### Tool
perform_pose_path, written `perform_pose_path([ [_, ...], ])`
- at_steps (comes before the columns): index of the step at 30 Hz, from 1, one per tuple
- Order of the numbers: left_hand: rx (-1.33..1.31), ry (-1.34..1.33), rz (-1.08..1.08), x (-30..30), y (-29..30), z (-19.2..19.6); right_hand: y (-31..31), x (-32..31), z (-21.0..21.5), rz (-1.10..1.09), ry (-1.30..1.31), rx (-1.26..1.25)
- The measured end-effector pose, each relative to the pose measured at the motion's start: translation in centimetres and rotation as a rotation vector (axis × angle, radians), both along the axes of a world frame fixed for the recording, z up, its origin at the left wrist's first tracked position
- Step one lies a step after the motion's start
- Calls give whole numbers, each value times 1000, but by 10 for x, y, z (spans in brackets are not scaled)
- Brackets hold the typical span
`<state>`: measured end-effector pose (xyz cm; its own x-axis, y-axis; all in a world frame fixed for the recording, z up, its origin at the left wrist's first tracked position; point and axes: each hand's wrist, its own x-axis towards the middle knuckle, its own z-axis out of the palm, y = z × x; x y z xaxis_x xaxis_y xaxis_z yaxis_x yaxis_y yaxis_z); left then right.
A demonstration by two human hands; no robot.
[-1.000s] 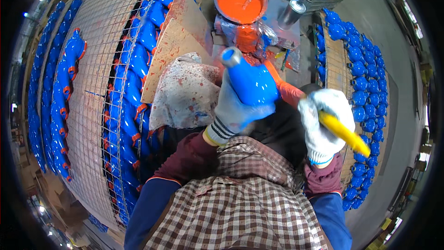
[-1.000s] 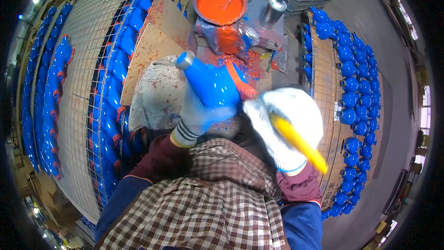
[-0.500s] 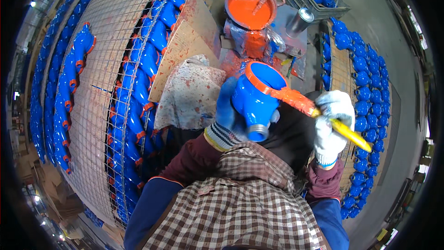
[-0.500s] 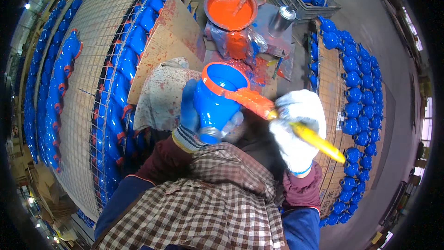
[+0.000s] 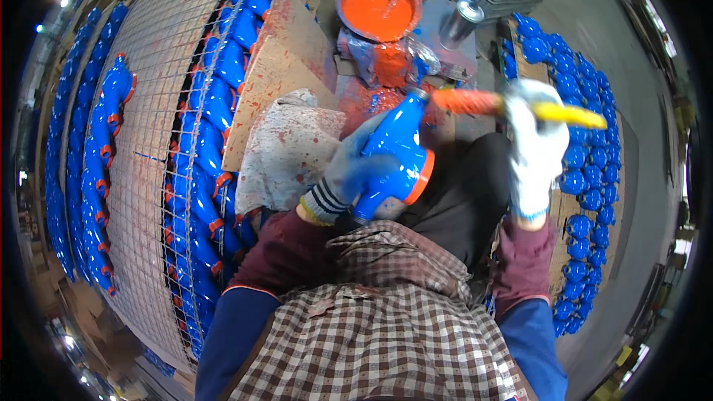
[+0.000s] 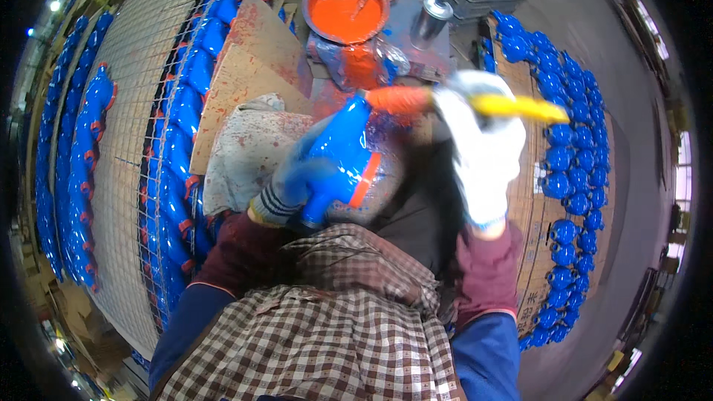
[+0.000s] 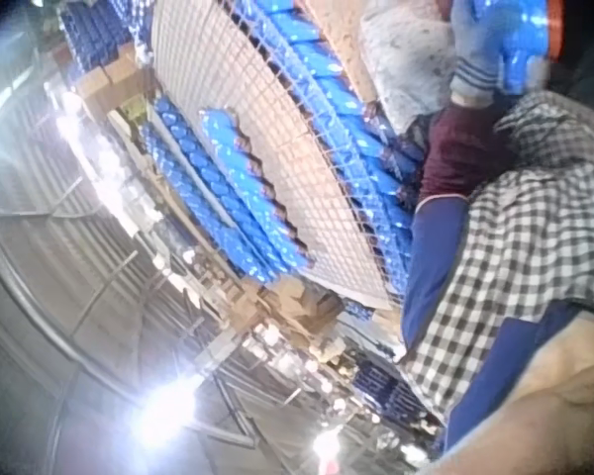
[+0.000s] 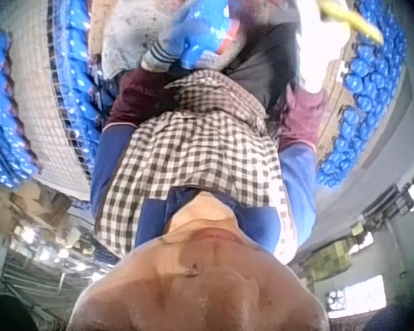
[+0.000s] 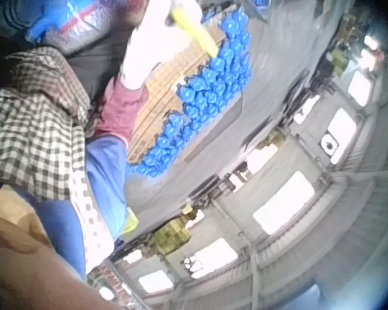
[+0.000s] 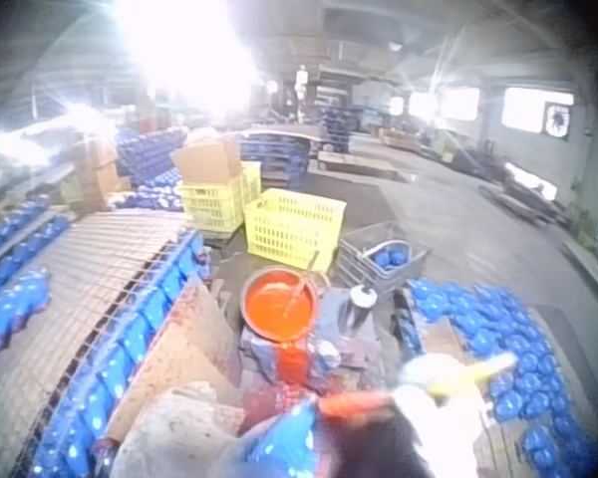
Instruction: Applying orange paint to a blue metal component using a brush and a spray can.
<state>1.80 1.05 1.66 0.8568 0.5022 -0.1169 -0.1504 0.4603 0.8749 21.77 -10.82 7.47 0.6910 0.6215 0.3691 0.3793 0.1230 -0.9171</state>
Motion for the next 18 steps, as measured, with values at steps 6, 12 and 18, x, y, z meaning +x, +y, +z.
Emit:
perform_pose_path([
  [6, 1391, 440, -19, 5, -10, 22, 37, 16, -10, 50, -848, -377],
  [12, 1473, 532, -64, 9, -9, 27, 18, 18, -11, 73, -1202, -355],
  [18, 1049, 408, -4, 2, -1, -5, -16, 5, -8, 127, -270, -231],
])
